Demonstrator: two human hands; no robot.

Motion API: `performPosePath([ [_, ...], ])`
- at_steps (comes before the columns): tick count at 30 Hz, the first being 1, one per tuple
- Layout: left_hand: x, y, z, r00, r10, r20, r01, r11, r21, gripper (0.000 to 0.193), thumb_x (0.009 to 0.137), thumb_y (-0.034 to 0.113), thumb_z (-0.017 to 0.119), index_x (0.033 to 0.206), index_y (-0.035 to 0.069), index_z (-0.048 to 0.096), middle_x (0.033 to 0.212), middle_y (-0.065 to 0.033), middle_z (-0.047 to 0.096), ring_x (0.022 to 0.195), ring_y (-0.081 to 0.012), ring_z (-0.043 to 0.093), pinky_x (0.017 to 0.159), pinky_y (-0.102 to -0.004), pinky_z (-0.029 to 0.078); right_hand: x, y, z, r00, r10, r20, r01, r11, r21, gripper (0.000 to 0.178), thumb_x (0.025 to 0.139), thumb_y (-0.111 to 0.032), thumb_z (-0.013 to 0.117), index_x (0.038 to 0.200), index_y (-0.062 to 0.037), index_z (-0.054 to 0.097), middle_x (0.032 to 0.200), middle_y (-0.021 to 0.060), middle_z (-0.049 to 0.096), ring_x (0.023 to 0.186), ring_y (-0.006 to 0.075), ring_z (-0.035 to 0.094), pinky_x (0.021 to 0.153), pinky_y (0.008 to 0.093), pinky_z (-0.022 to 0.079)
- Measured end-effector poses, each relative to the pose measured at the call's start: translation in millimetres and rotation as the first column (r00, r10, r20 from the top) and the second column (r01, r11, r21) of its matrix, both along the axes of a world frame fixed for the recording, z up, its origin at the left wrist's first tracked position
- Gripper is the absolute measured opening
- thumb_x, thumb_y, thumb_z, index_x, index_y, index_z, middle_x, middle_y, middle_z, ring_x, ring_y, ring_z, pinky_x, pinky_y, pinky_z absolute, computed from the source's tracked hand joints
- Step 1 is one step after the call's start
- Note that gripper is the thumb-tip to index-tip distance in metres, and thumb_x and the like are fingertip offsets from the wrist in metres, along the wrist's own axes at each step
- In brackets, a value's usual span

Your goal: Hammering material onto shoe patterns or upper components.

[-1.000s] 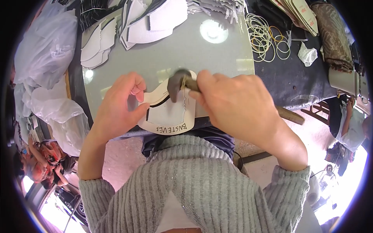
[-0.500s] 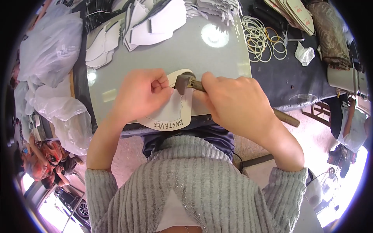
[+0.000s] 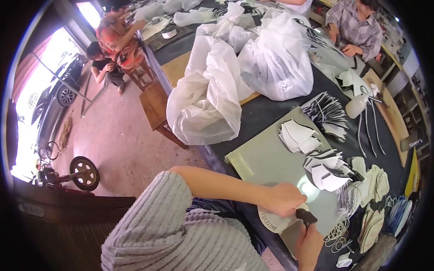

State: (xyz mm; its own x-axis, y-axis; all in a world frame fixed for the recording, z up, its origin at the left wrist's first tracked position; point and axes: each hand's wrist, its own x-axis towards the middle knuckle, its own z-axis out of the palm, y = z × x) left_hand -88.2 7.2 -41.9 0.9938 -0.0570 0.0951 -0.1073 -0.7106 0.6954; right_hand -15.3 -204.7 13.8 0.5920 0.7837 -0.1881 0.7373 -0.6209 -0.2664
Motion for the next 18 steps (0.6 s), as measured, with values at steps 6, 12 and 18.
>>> performPosePath([
  [6,-12,-11,20,0.999,0.016,0.046,-0.019,0.997,0.08,0.03,0.073,0.027,0.072,0.077,-0.001,0.064,0.069,-0.0188,0.065,0.069,-0.0391,0.066,0.06,-0.0478,0.052,5,-20,-22,0.996,-0.089,-0.017,0.081,0.79,0.608,0.022,0.101,-0.017,0.049,0.093,0.0022,0.054,0.054,0.0064,0.045,0.042,0.0179,0.043,0.043,0.0375,0.036],
  [12,6,-16,17,1.0,-0.005,-0.03,0.009,0.99,0.14,0.022,0.07,0.022,0.071,0.072,0.0,0.071,0.074,-0.0193,0.068,0.073,-0.0371,0.069,0.064,-0.045,0.055,-22,-15,-8,0.706,-0.204,-0.678,0.651,0.564,0.508,0.028,0.105,-0.024,0.042,0.088,-0.0041,0.052,0.052,-0.0052,0.034,0.037,0.0016,0.027,0.033,0.02,0.018],
  [18,9,-29,42,0.98,-0.045,-0.196,0.099,0.956,0.278,0.02,0.072,0.019,0.067,0.078,0.0,0.072,0.075,-0.0217,0.068,0.076,-0.0399,0.068,0.068,-0.0469,0.054,-22,14,-17,0.444,-0.09,-0.892,0.865,0.303,0.4,0.037,0.1,-0.043,0.052,0.091,-0.0082,0.057,0.06,-0.0026,0.043,0.042,0.007,0.037,0.035,0.0226,0.026],
])
